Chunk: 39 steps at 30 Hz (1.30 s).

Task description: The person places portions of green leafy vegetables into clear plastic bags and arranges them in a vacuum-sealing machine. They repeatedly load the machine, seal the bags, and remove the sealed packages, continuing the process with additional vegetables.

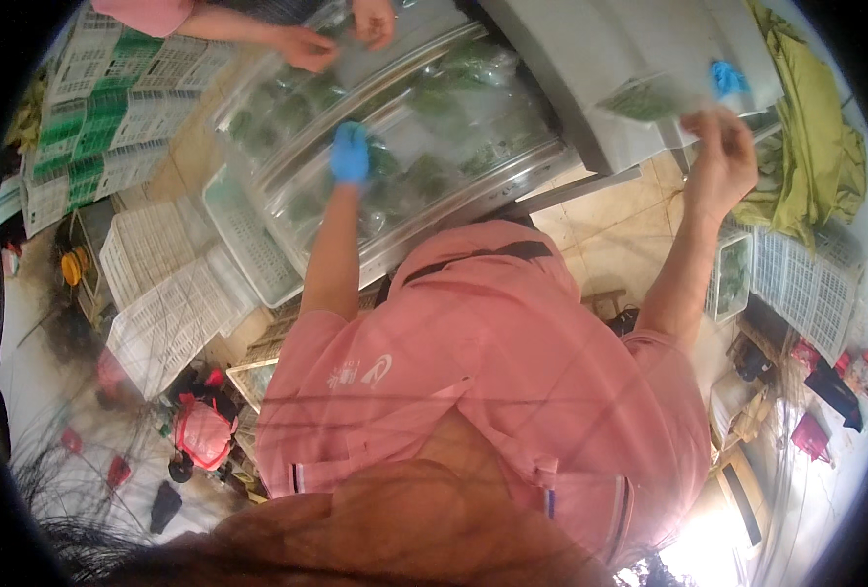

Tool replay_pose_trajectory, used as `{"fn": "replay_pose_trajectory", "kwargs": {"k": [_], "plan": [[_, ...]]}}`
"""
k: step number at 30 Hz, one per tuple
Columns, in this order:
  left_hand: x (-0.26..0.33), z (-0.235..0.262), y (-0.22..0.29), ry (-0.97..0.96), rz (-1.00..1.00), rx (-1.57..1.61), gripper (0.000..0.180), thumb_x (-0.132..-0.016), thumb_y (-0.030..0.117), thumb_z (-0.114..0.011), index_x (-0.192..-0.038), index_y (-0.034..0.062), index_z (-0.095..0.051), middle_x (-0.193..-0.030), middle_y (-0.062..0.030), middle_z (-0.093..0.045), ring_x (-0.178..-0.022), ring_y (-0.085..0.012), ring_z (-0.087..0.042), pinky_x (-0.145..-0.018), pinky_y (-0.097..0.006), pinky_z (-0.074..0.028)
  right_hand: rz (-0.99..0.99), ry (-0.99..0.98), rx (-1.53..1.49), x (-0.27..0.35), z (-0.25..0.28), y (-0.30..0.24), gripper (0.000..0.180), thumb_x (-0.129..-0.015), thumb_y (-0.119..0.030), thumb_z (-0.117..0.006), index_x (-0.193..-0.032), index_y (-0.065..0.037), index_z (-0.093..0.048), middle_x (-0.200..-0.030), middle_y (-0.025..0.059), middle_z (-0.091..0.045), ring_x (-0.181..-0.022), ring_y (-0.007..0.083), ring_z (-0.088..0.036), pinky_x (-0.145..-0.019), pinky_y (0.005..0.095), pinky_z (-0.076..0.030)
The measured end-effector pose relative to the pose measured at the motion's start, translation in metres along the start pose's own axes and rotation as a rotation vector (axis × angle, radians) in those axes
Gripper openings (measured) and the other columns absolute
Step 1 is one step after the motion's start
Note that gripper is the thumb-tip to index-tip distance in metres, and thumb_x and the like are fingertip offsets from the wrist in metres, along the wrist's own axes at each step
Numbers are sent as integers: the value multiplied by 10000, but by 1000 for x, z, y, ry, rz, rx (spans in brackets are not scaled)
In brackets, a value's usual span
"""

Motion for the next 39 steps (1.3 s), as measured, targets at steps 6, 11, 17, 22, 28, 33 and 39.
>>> {"fn": "replay_pose_trajectory", "kwargs": {"k": [6, 11, 17, 22, 28, 33, 39], "plan": [[8, 26, 66, -3, 144, 56, 291, -898, 345, -612, -1129, 169, -588, -937, -121, -686, -811, -329, -664, -703, -445, -505, 32, 148, -225, -117, 12, 66, 210, -862, -88, -679, -984, 70, -616, -842, 115, -703, -790, 185, -686, -751, 269, -531], [36, -1, 105, -107, -101, -54, 365, -844, 350, -657, -1165, 189, -590, -955, -92, -672, -774, -302, -662, -689, -427, -514, 94, 255, -22, -161, -16, 138, 226, -862, -134, -689, -951, 58, -609, -831, 128, -704, -800, 180, -699, -734, 261, -540], [44, -21, 140, -64, -295, -183, 290, -875, 306, -619, -1140, 189, -601, -1101, -92, -625, -818, -304, -655, -696, -415, -519, -78, 109, 103, -147, -33, 200, 213, -848, -140, -710, -927, 38, -624, -803, 102, -705, -719, 147, -686, -642, 236, -529], [31, -27, 148, -68, -308, -73, 181, -911, 247, -576, -1071, 177, -627, -1136, -95, -605, -877, -318, -640, -722, -414, -516, -81, 63, 55, -146, -27, 208, 238, -836, -161, -728, -936, 36, -638, -783, 96, -708, -695, 134, -674, -616, 220, -508], [16, -17, 148, -5, -223, 198, 178, -920, 180, -598, -1070, 90, -631, -1093, -127, -643, -896, -322, -644, -782, -392, -508, -105, 55, 77, -138, -27, 212, 259, -843, -199, -720, -996, 4, -669, -816, 102, -721, -706, 132, -672, -668, 237, -508], [12, -6, 145, 3, -52, 333, 191, -917, 155, -623, -1064, 34, -632, -987, -147, -681, -857, -281, -651, -784, -350, -502, -85, 78, 156, -135, -25, 208, 251, -837, -207, -725, -983, -8, -685, -837, 99, -723, -751, 120, -672, -689, 246, -507], [14, 2, 139, 43, -2, 389, 208, -914, 173, -628, -1065, 31, -627, -950, -146, -684, -834, -240, -647, -790, -337, -495, -35, 90, 285, -135, -26, 204, 235, -840, -187, -714, -995, -13, -686, -862, 89, -724, -751, 135, -675, -698, 257, -509]]}}
Point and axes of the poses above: each hand's wrist, its own x-axis away from the middle knuckle, its own z-axis out of the back of the hand, y = z × x, the point moved 7 cm from there along -x, towards the middle knuckle
